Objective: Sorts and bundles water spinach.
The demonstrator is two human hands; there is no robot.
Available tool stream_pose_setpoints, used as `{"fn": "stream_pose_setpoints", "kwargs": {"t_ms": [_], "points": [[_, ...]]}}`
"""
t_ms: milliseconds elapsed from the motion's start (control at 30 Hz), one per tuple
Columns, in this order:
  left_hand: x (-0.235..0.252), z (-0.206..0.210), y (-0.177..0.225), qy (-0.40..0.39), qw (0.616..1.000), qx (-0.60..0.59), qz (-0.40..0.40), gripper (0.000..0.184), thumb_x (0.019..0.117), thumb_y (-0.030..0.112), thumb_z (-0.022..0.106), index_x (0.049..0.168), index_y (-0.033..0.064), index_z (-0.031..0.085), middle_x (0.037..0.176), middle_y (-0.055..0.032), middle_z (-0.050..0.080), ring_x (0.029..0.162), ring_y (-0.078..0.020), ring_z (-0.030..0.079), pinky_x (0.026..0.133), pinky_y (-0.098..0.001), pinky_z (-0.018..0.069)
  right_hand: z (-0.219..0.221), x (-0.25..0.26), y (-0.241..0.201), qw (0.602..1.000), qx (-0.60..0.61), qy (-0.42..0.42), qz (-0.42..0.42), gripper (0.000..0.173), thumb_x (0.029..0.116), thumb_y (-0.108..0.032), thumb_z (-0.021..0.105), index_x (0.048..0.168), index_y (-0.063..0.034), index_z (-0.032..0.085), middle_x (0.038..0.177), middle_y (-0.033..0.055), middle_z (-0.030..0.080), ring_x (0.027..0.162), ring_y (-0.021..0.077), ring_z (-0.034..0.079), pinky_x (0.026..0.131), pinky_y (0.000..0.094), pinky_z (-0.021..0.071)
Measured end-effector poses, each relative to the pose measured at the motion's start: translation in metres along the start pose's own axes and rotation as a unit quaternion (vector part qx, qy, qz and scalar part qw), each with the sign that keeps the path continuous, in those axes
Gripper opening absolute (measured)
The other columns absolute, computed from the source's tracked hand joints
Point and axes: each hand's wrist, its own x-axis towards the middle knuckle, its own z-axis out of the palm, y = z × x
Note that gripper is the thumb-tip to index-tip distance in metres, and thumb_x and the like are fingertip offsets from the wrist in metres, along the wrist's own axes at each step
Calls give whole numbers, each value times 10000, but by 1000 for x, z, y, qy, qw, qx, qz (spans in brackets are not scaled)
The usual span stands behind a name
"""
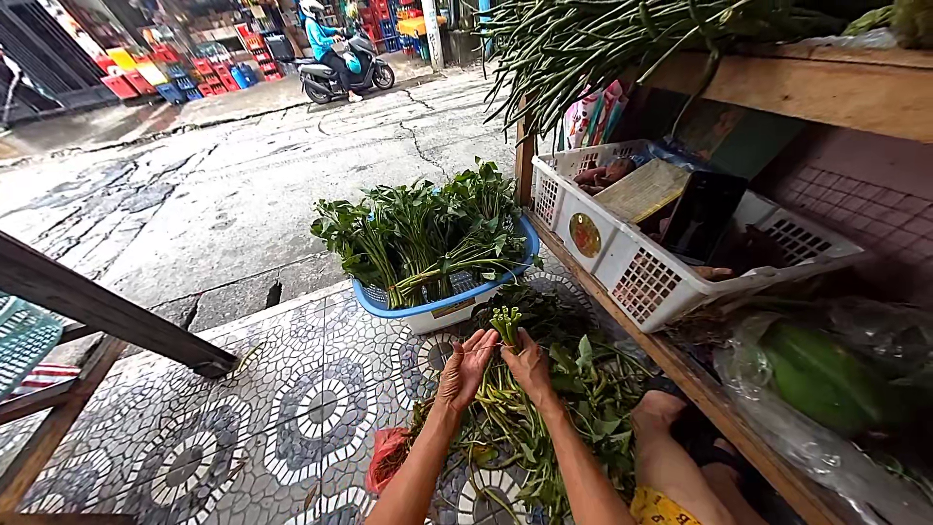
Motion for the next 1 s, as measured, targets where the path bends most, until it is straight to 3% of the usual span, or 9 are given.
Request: {"fn": "stream_pose_setpoints", "kwargs": {"t_ms": [100, 200, 400, 567, 667, 733, 900, 933, 1000], "points": [[17, 6, 14, -21, 984, 173, -26, 1068, 686, 527, 912, 1396, -97, 416, 1256, -174, 678, 1141, -199, 682, 1000, -329, 547, 4, -10, -3, 994, -100, 12, -45, 407, 963, -171, 657, 1332, -5, 620, 1066, 259, 724, 1025, 448, 699, 913, 617, 510], [33, 12, 34, -52, 936, 344, -55, 1196, 662, 579, 893, 1471, -87, 316, 1342, -145, 630, 1168, -176, 661, 998, -333, 547, 12, -13, 4, 982, -164, 22, -93, 389, 929, -120, 694, 1293, 11, 653, 1063, 258, 732, 1006, 455, 708, 906, 615, 511], [51, 26, 59, -158, 733, 652, -113, 834, 819, 317, 806, 1464, -70, 445, 1312, -145, 636, 1097, -139, 643, 970, -303, 523, 25, -14, 2, 954, -275, -47, -105, 363, 999, -73, 568, 1352, -20, 635, 1124, 250, 717, 1089, 433, 678, 983, 583, 470], [38, 40, 51, -242, 544, 802, -54, 425, 964, 330, 675, 1260, 28, 712, 1122, -153, 738, 1095, -316, 653, 1011, -541, 460, 37, -14, 7, 951, -284, -103, -66, 381, 1086, -153, 415, 1349, 16, 633, 1305, 246, 655, 1273, 400, 580, 1135, 530, 348], [13, 33, 35, -281, 555, 775, 112, 316, 1011, 254, 604, 1047, -9, 776, 1009, -153, 759, 1041, -302, 689, 1020, -481, 473, 24, -11, 3, 962, -256, -70, -57, 343, 1056, -183, 501, 1299, 17, 638, 1167, 256, 699, 1153, 418, 650, 1031, 562, 438], [4, 19, 31, -311, 557, 744, 200, 353, 1033, 244, 560, 904, -7, 772, 925, -122, 768, 989, -231, 728, 1146, -457, 382, 11, -5, -5, 957, -270, -95, -36, 362, 1018, -147, 568, 1360, -31, 585, 1168, 240, 698, 1134, 410, 661, 996, 572, 463], [-5, 9, 33, -317, 476, 765, 295, 406, 1052, 292, 492, 804, 52, 706, 869, -80, 733, 1091, -247, 689, 1240, -561, 185, -4, 1, -20, 973, -211, -81, 45, 425, 1006, -173, 582, 1421, -86, 546, 1149, 225, 712, 1110, 405, 678, 954, 575, 488], [-6, 8, 33, -307, 500, 755, 293, 441, 1049, 311, 457, 788, 46, 694, 873, -98, 729, 1110, -262, 680, 1242, -536, 198, -6, 3, -19, 980, -177, -71, 58, 449, 1010, -198, 584, 1444, -91, 535, 1163, 234, 707, 1119, 412, 673, 961, 587, 485], [-8, 2, 31, -258, 637, 674, 270, 504, 1044, 312, 439, 717, -1, 662, 850, -133, 721, 1080, -243, 696, 1223, -434, 297, -10, 7, -14, 993, -80, -44, 73, 513, 1001, -214, 611, 1485, -76, 512, 1228, 252, 679, 1161, 417, 650, 997, 603, 472]]}}
